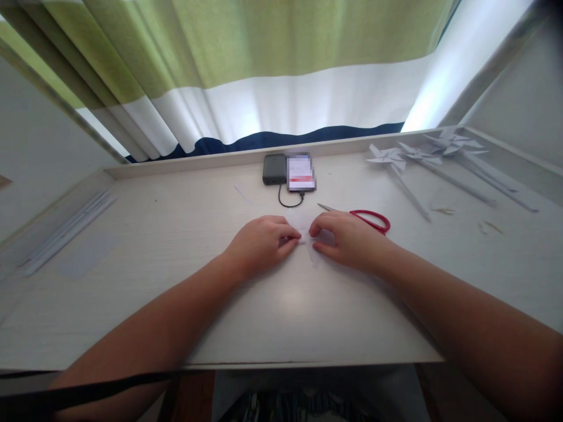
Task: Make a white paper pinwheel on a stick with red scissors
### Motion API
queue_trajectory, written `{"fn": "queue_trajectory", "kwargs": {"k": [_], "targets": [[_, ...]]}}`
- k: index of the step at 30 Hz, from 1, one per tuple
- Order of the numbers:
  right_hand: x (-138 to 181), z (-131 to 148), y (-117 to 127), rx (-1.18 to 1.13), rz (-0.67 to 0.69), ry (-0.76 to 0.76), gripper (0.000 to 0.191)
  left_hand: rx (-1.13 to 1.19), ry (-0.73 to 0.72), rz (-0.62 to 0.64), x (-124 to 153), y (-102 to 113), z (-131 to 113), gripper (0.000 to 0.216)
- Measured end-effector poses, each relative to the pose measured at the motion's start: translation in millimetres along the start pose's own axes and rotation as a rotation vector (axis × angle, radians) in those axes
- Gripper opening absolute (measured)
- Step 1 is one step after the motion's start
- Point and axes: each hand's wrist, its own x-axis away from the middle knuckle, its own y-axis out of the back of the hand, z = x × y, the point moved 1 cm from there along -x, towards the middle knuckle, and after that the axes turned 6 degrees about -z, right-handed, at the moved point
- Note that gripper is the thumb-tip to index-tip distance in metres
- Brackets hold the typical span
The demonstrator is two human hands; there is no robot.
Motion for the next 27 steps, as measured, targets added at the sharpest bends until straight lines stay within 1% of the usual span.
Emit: {"fn": "queue_trajectory", "kwargs": {"k": [6,12,20,27], "targets": [[-0.1,-2.0,0.9,-0.008,0.014,0.001,0.009,-0.066,-0.015,0.056,-0.6,2.5,0.7,0.025],[-0.1,-2.3,1.4,-0.011,0.011,-0.005,0.009,-0.106,-0.009,0.036,0.2,1.4,1.6,0.024],[-0.3,-4.3,0.9,-0.010,0.021,-0.003,0.009,-0.165,0.020,0.071,1.1,4.1,-3.1,0.028],[-0.1,-6.5,-1.1,-0.007,0.026,0.012,0.012,-0.195,0.020,0.058,-0.1,3.2,-3.7,0.029]]}}
